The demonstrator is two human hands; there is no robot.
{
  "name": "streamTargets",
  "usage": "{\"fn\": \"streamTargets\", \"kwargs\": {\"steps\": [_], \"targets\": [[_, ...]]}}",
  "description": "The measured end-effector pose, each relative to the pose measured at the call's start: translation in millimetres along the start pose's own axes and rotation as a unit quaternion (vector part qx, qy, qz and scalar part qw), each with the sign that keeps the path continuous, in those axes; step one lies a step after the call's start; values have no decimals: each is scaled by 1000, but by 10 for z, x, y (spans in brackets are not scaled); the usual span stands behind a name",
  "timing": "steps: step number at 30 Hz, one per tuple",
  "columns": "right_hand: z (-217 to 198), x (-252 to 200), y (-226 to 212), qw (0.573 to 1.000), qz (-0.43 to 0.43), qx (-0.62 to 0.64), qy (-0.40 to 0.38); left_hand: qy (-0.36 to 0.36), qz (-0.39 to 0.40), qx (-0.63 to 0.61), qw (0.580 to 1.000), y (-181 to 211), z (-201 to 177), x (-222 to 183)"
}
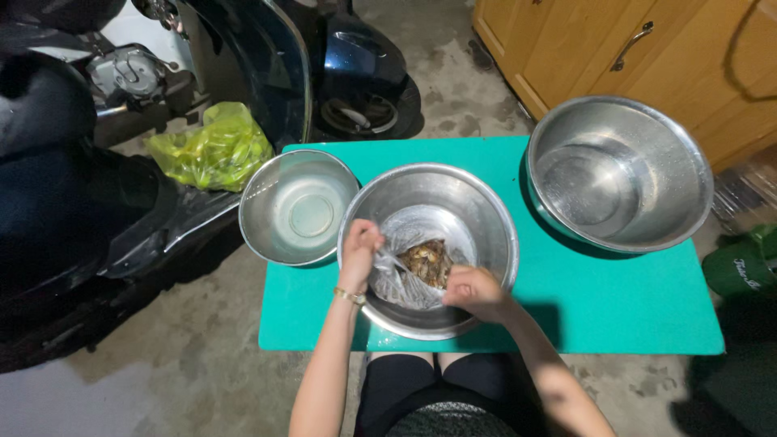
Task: The person cleans small crabs by hand, removing parts and placing the cleaned crabs into a separate metal bowl.
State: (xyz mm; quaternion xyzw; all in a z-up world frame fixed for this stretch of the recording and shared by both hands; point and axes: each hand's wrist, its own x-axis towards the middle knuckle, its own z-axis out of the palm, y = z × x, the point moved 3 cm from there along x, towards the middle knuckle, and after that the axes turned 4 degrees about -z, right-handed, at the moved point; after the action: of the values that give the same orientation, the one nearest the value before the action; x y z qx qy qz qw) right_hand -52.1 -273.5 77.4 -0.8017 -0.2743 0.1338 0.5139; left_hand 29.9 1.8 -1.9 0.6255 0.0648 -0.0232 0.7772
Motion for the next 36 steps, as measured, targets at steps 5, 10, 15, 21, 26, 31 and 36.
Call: {"fn": "streamTargets", "kwargs": {"steps": [5, 10, 15, 21, 26, 31, 36], "targets": [[36, -165, -153, 994, -44, -100, -5, 31, 15, -32, 999, 367, -232, 37], [-128, -175, -437, 995, -37, -91, -22, -29, 146, 134, 980, 1092, 59, -237], [-398, -63, -568, 974, 29, -118, 193, 147, 426, 541, 710, 1749, 532, -1048], [11, 378, -366, 997, -10, -75, 19, -105, 249, 623, 734, 944, 767, -1004], [-19, 371, -199, 972, 25, -234, 15, 16, 255, 690, 677, 797, 439, -756], [136, 124, -228, 955, 88, -281, -43, 38, 238, 706, 666, 858, 425, -727], [-51, 107, -221, 982, -52, -145, 106, 1, 315, 591, 743, 1059, 519, -988]]}}
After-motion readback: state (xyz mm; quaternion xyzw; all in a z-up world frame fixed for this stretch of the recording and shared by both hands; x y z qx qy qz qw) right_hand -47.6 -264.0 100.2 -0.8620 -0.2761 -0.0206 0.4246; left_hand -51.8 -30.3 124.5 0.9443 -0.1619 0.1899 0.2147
